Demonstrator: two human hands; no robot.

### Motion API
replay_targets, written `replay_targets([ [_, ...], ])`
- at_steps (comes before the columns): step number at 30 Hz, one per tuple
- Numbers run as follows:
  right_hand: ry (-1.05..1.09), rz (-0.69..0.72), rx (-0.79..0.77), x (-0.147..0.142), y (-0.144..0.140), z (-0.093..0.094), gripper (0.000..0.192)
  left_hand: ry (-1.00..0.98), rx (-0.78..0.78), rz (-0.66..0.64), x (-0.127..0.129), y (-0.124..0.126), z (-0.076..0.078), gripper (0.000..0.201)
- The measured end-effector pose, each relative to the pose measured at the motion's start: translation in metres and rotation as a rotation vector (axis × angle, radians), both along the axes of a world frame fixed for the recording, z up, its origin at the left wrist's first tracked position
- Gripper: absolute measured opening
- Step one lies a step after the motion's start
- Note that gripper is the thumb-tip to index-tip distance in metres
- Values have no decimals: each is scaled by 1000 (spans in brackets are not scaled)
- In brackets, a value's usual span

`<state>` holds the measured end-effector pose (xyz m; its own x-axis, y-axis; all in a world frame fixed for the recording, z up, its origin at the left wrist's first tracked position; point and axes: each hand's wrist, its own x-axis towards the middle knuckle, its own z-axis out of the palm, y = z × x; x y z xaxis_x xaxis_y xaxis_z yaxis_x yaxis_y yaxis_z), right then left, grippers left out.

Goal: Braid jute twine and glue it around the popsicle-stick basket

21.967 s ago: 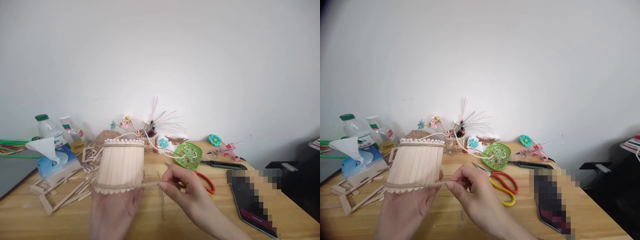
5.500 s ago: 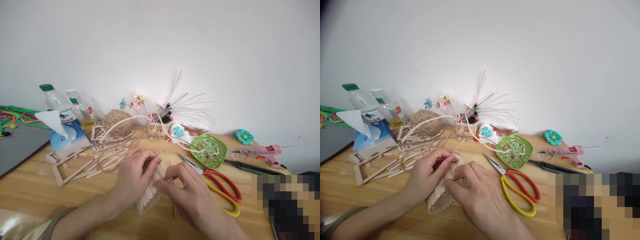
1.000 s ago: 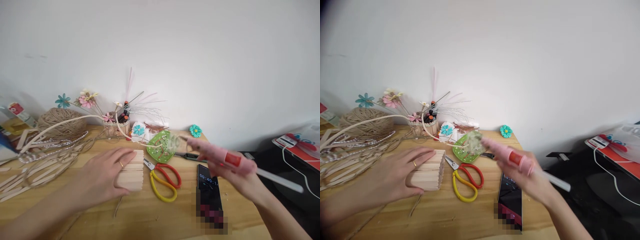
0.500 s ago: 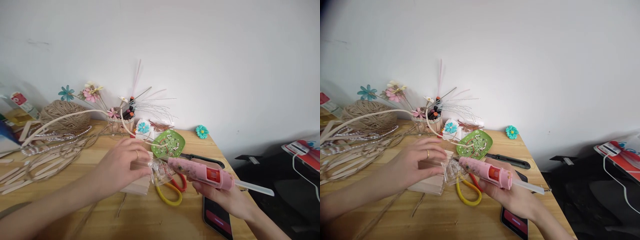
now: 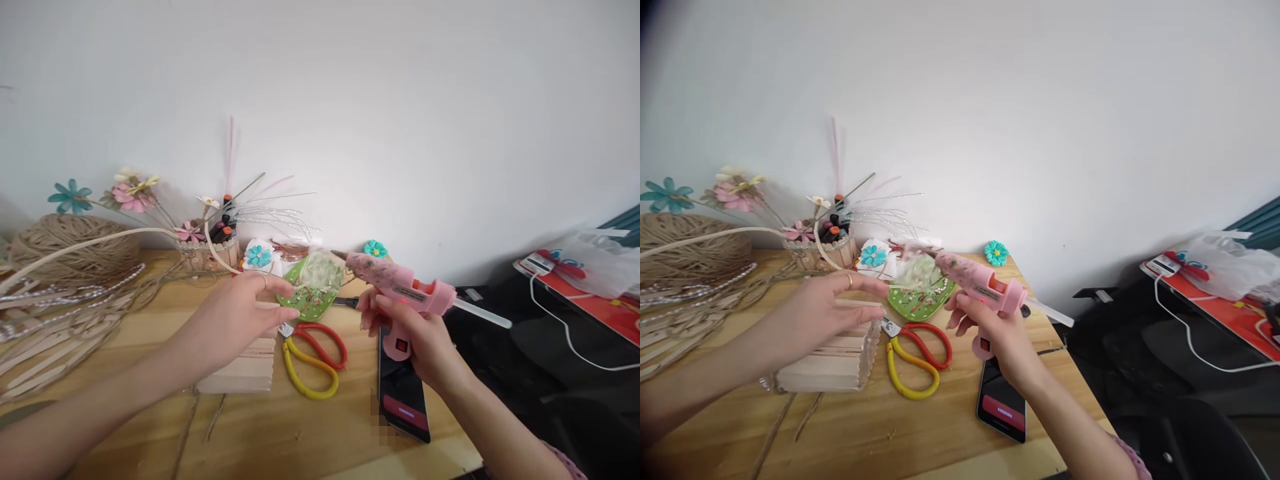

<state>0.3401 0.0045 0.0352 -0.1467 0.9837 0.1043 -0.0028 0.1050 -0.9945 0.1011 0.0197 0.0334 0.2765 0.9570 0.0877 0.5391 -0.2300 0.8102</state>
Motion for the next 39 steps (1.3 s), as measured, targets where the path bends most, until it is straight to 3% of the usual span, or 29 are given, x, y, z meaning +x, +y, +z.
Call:
replay_targets([
  [2, 34, 41, -17, -2, -1, 1, 18, -174, -105, 57, 8, 4, 7, 55],
  [4, 91, 51, -13, -2, -2, 3, 19, -322, -226, 30, 16, 9, 14, 71],
  [7, 155, 28, -23, -1, -4, 5, 20, -452, -480, -84, 25, 18, 21, 59],
  [9, 150, 17, -41, 2, -4, 5, 20, -509, -574, -71, 29, 21, 21, 42],
  [12, 140, 7, -51, 6, -3, 4, 21, -530, -560, 28, 34, 23, 19, 27],
  [15, 195, -42, -38, 7, -1, 3, 23, -502, -554, 36, 39, 21, 19, 19],
  [20, 319, -122, -63, 5, 0, 11, 24, -507, -513, -7, 45, 22, 29, 19],
  [24, 505, -109, -113, 23, 3, 24, 21, -475, -518, 34, 37, 26, 31, 21],
  [26, 551, -216, -53, 33, 7, 28, 17, -465, -520, 30, 33, 27, 28, 20],
  [29, 305, -398, 91, 31, 12, 25, 15, -422, -526, -14, 33, 27, 24, 18],
  [32, 30, -303, 39, 10, 13, 20, 23, -329, -492, -72, 42, 26, 23, 16],
  [35, -70, -171, -50, -7, 13, 21, 40, -242, -450, -117, 51, 26, 25, 15],
  [39, -147, -184, -39, 4, 27, 24, 53, -186, -342, -171, 49, 29, 25, 29],
])
